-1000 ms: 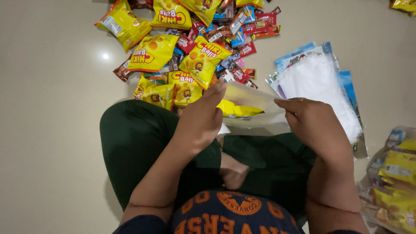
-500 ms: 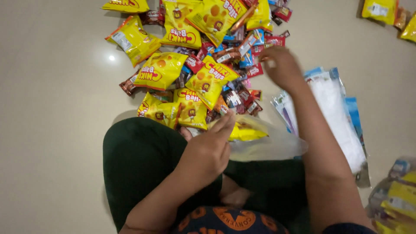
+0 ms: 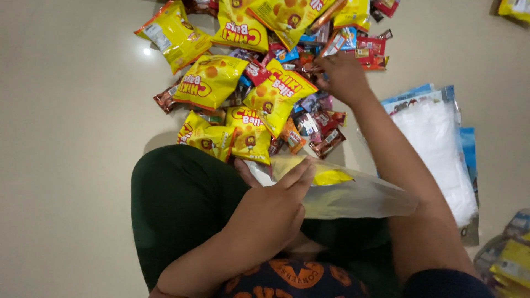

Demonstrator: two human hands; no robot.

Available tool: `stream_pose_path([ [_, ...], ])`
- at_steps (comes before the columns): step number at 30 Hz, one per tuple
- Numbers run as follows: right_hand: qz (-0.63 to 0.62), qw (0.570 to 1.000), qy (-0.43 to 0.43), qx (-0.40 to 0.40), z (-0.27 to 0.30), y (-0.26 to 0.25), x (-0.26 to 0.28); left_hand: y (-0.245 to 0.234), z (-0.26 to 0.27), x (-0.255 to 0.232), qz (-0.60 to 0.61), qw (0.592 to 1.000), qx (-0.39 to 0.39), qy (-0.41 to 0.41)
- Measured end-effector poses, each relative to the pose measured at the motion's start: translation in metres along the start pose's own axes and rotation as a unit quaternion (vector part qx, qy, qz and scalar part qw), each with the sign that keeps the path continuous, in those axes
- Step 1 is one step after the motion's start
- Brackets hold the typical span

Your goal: The person places snack packets into a clear plastic bag by hand and then sets the filled bag aside.

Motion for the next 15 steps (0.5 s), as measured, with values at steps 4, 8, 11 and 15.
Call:
stream_pose_path([
  [4, -0.169, 0.976, 0.14, 0.017, 0.07, -0.098, 0.01, -0.006, 0.007, -0.01, 0.018, 0.999, 0.036, 0.0],
  [8, -0.329, 0.905, 0.124, -0.241, 0.202, -0.174, 0.007, 0.0, 0.016, -0.019, 0.027, 0.995, 0.083, 0.053],
  [11, -0.341, 0.881, 0.115, -0.307, 0.294, -0.211, 0.035, 0.004, 0.023, -0.026, 0.034, 0.992, 0.089, 0.081],
  [15, -0.119, 0.974, 0.019, -0.191, 0.306, -0.273, 0.111, 0.009, 0.027, -0.03, 0.069, 0.992, 0.102, 0.012],
])
Point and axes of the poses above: each hand's wrist, its own z-axis away from the middle knuckle, its own y-axis out of the palm, x = y × z, the point moved 2 cm from there along -z, towards the middle knuckle, and after that the axes turned 3 degrees about z, right-handed, at the moved point
